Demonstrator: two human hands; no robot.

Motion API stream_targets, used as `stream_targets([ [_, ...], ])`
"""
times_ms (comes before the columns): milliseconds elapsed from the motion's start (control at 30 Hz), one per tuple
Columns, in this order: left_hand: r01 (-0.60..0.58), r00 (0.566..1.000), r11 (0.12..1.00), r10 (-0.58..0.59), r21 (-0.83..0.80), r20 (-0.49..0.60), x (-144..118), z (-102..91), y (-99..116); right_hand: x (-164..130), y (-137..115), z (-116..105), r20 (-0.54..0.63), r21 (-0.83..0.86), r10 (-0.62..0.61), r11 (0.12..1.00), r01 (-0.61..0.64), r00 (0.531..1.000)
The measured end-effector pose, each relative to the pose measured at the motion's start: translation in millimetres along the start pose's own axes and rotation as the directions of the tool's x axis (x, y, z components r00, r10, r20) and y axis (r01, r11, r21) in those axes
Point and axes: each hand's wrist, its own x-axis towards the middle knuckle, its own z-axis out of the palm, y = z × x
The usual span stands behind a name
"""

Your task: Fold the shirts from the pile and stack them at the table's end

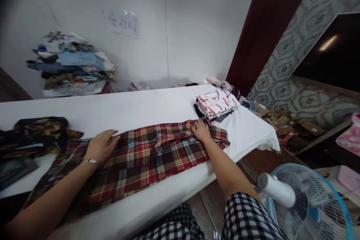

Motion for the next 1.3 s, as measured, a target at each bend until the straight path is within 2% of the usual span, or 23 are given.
stream_targets([
  [67,-0.112,0.992,0.992,0.109,-0.057,-0.057,-14.6,-4.5,5.4,0.1,0.0,1.7,0.010,-0.007,0.001,1.000,-0.001,1.000],
  [133,-0.214,0.977,0.971,0.213,-0.104,-0.024,-32.7,-7.3,12.7,0.9,0.3,3.7,0.018,-0.008,0.001,1.000,-0.001,1.000],
  [200,-0.260,0.963,0.957,0.267,-0.131,0.040,-50.4,-8.0,18.5,2.6,1.9,4.5,0.026,0.001,0.004,1.000,-0.004,1.000],
  [300,-0.250,0.958,0.959,0.264,-0.130,0.108,-70.1,-8.0,21.3,7.2,8.8,-0.6,0.063,0.072,0.021,0.997,-0.026,0.998],
  [367,-0.242,0.958,0.966,0.253,-0.095,0.136,-77.9,-9.2,20.5,9.6,13.7,-8.8,0.089,0.208,0.015,0.978,-0.033,0.996],
  [433,-0.235,0.956,0.971,0.238,-0.041,0.173,-82.2,-11.6,19.8,7.6,12.9,-18.7,0.052,0.350,-0.006,0.937,-0.012,0.999],
  [500,-0.221,0.954,0.975,0.215,0.006,0.210,-83.3,-14.9,19.8,-1.6,1.1,-27.2,-0.037,0.421,-0.084,0.902,0.092,0.996],
  [567,-0.195,0.955,0.980,0.184,0.026,0.233,-81.3,-19.1,19.8,-17.2,-22.3,-32.3,-0.070,0.415,-0.250,0.873,0.257,0.966],
  [600,-0.181,0.955,0.983,0.168,0.029,0.244,-79.4,-21.7,19.7,-26.3,-36.8,-33.3,-0.055,0.404,-0.349,0.849,0.340,0.936],
  [700,-0.120,0.961,0.992,0.106,0.039,0.256,-74.4,-30.6,17.8,-52.5,-78.6,-31.3,0.058,0.347,-0.537,0.801,0.487,0.842],
  [767,-0.088,0.963,0.996,0.078,0.027,0.257,-76.4,-34.8,15.6,-65.9,-95.2,-26.3,0.145,0.301,-0.566,0.807,0.508,0.812],
  [833,-0.090,0.955,0.996,0.091,-0.015,0.281,-84.5,-35.1,12.9,-74.3,-99.6,-19.2,0.208,0.265,-0.563,0.820,0.508,0.800],
  [933,-0.112,0.933,0.987,0.145,-0.115,0.331,-99.9,-31.7,6.6,-76.2,-92.5,-9.2,0.217,0.243,-0.556,0.827,0.507,0.802],
  [1000,-0.090,0.940,0.978,0.147,-0.190,0.309,-104.9,-33.0,0.0,-72.4,-88.5,-7.6,0.189,0.272,-0.552,0.824,0.496,0.812],
  [1067,-0.033,0.970,0.978,0.081,-0.208,0.231,-102.6,-40.3,-8.9,-68.6,-90.8,-11.2,0.124,0.314,-0.559,0.806,0.502,0.820],
  [1133,0.092,0.988,0.988,-0.075,-0.126,0.132,-94.5,-51.2,-19.8,-67.6,-100.4,-16.4,0.030,0.332,-0.575,0.777,0.535,0.817],
  [1200,0.276,0.958,0.961,-0.275,-0.002,0.080,-84.1,-60.2,-31.5,-70.4,-114.2,-17.3,-0.004,0.310,-0.595,0.764,0.566,0.804],
  [1300,0.448,0.883,0.889,-0.457,0.098,0.107,-71.5,-62.0,-45.7,-79.2,-131.9,-5.4,0.094,0.236,-0.629,0.767,0.596,0.772],
])
